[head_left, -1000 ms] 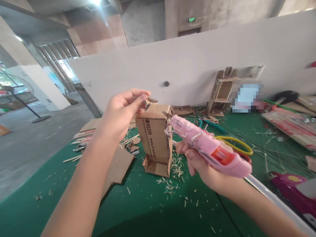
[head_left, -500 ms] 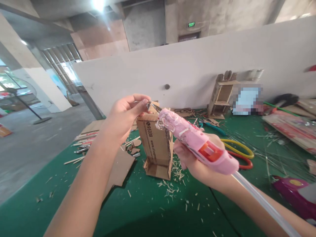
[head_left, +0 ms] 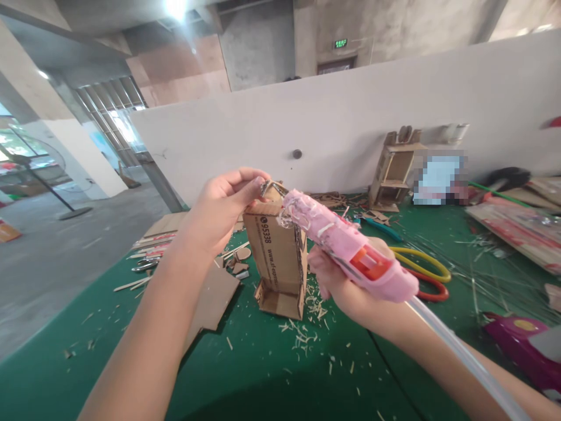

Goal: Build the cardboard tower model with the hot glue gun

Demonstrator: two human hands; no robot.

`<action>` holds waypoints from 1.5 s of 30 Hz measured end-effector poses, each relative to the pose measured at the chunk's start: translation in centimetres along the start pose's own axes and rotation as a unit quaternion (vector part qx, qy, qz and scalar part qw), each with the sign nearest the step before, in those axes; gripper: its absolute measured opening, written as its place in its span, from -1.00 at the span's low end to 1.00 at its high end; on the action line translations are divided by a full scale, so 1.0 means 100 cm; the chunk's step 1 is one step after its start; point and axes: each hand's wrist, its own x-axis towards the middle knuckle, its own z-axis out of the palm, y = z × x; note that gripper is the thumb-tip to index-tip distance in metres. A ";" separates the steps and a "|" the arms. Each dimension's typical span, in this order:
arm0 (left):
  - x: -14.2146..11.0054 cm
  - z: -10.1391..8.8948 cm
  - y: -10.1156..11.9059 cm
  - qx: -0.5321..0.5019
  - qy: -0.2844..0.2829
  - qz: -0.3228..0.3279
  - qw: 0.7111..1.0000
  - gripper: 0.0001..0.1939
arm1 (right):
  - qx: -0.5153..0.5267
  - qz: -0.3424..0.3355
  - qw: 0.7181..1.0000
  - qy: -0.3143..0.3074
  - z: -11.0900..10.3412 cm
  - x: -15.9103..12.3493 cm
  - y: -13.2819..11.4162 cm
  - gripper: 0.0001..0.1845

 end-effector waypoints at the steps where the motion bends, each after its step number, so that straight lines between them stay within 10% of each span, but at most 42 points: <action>1: 0.000 0.000 0.000 0.002 0.001 0.002 1.000 -0.91 | 0.000 -0.001 1.000 0.002 0.000 0.000 0.000 -0.62; 45: 0.001 0.000 -0.003 0.000 0.001 0.001 1.000 -0.90 | -0.001 -0.005 1.000 0.004 0.002 -0.001 -0.002 -0.57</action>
